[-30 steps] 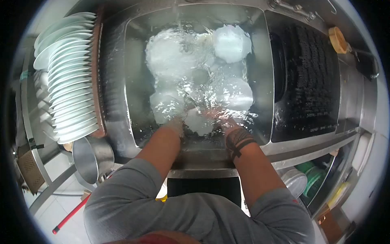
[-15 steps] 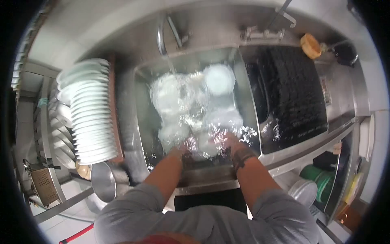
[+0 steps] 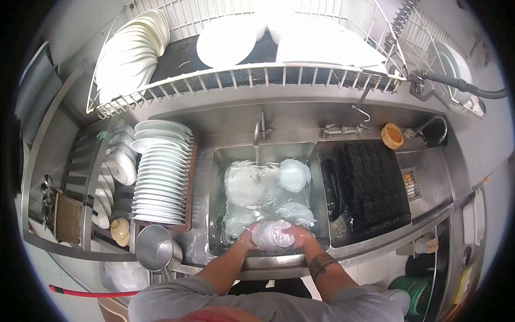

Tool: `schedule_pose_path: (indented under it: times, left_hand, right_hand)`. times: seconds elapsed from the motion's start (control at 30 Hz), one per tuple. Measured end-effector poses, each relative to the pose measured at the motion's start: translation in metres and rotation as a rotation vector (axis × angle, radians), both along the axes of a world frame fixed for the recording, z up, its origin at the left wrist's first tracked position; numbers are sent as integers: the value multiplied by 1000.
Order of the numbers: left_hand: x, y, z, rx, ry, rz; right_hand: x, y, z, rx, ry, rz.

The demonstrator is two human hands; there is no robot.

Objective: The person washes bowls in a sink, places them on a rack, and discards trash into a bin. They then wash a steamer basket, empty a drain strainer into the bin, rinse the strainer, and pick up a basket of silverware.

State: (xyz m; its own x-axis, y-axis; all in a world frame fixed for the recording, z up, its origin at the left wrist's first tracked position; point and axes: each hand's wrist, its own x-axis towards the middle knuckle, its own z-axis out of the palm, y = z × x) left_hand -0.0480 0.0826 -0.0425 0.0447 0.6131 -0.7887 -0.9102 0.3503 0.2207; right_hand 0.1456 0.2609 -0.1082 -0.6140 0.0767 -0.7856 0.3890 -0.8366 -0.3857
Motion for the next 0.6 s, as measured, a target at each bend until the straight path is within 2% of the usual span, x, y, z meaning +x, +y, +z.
schedule_pose_path:
  times: [0.03,0.07,0.1,0.17,0.2,0.23,0.3,0.33,0.37,0.43,0.5,0.57,0.6]
  left_hand:
    - [-1,-1,4,-2,-59,31]
    - [-4,-13,-63,442,706,-227]
    - [-8,-15,-69,430,703,-221]
    - [-24,-12,-68,533,131,-77]
    - [-14,-12,-53,395,-129,136]
    - [-14,-14,-53,381,-126,146]
    - [-23,-7,-72,210,-68,186]
    - [-21,-8,-127,389,177,58]
    - [-23,-8,-123,391,182,43]
    - [-27,-6,-113,247,-105,125]
    - [-27,-11,-136,177,-156,106]
    - [-27,-28,-156,570,1453,-313]
    - [-25,-26,-137,570,1454,-315]
  right_hand:
    - [0,1,2,76,62,23]
    - [0,0,8,147,121,46]
    - [-4,-4,23,136,118,55]
    - [-20,-19,65,294,-335,-35]
    - [-23,-20,41,219,-134,-44]
    - [-22,-25,19,205,-134,-34]
    - [-26,-34,10,45,223,-310]
    - [-28,-35,8,43,229,-323]
    - [-31,-34,5,26,239,-241]
    - [-35,-30,4,3,257,-73]
    - [-41,-30,11,-17,194,-70]
    - [-38,-35,10,-93,142,-37]
    - [-36,-38,7,-136,112,-19]
